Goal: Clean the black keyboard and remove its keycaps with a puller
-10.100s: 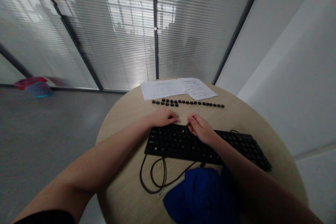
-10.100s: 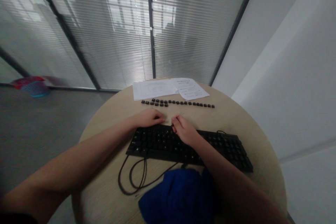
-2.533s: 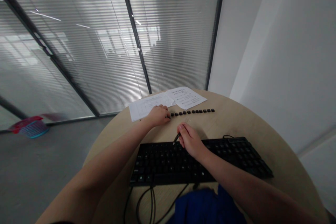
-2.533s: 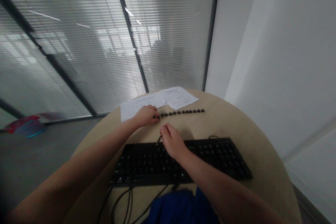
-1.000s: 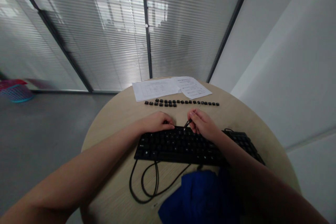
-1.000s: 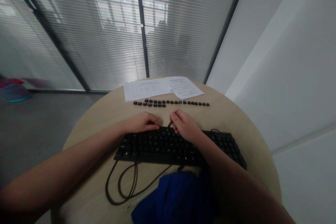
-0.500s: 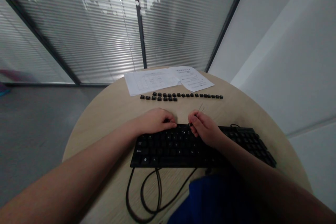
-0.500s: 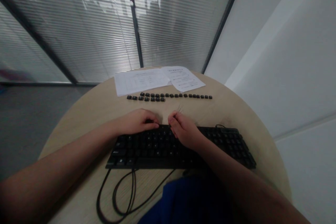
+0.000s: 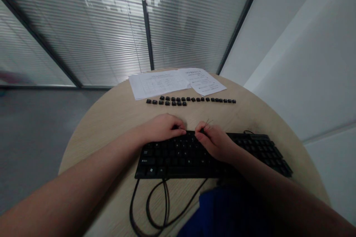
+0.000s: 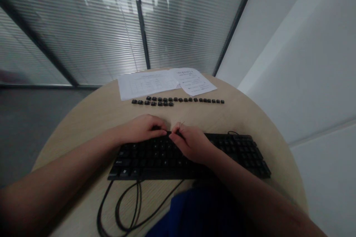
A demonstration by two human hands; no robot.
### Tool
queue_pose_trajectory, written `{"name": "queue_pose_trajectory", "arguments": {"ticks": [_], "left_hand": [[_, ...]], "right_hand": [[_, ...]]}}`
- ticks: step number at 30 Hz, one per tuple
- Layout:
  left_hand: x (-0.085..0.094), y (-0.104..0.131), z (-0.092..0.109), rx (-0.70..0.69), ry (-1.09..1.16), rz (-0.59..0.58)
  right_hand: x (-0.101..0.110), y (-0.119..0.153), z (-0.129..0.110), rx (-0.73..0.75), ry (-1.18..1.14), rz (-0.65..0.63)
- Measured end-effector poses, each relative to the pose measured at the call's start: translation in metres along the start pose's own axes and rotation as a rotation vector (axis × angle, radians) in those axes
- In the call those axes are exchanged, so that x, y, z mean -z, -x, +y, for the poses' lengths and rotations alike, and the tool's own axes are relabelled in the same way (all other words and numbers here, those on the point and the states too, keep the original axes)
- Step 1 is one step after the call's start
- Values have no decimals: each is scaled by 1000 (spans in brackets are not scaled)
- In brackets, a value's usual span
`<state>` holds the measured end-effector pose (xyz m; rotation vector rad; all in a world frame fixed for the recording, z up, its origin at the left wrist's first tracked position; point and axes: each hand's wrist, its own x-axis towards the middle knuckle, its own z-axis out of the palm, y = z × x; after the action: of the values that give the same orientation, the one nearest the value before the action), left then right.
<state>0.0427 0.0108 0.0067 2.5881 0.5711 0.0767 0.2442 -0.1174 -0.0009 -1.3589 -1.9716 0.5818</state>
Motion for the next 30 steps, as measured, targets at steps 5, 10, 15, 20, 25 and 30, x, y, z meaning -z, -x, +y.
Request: {"name": "queue_pose_trajectory", "arguments": {"ticks": [5, 10, 15, 20, 25, 30], "left_hand": [[-1, 0, -2, 12, 6, 20], [-3, 0, -4, 10, 12, 21], [-3, 1, -4, 19, 15, 42], [1, 4, 3, -51, 12, 87], [4, 11, 14, -154, 71, 216], [3, 13, 28, -240, 117, 251]], "right_hand": [[-1, 0, 2, 32, 24, 2], [-1, -1, 1, 72, 26, -13], [-7, 3, 8, 17, -107, 69], [-13, 1, 17, -158, -437, 273], [-12, -8, 19, -284, -666, 365], [-11, -10, 17, -313, -733, 361]]}}
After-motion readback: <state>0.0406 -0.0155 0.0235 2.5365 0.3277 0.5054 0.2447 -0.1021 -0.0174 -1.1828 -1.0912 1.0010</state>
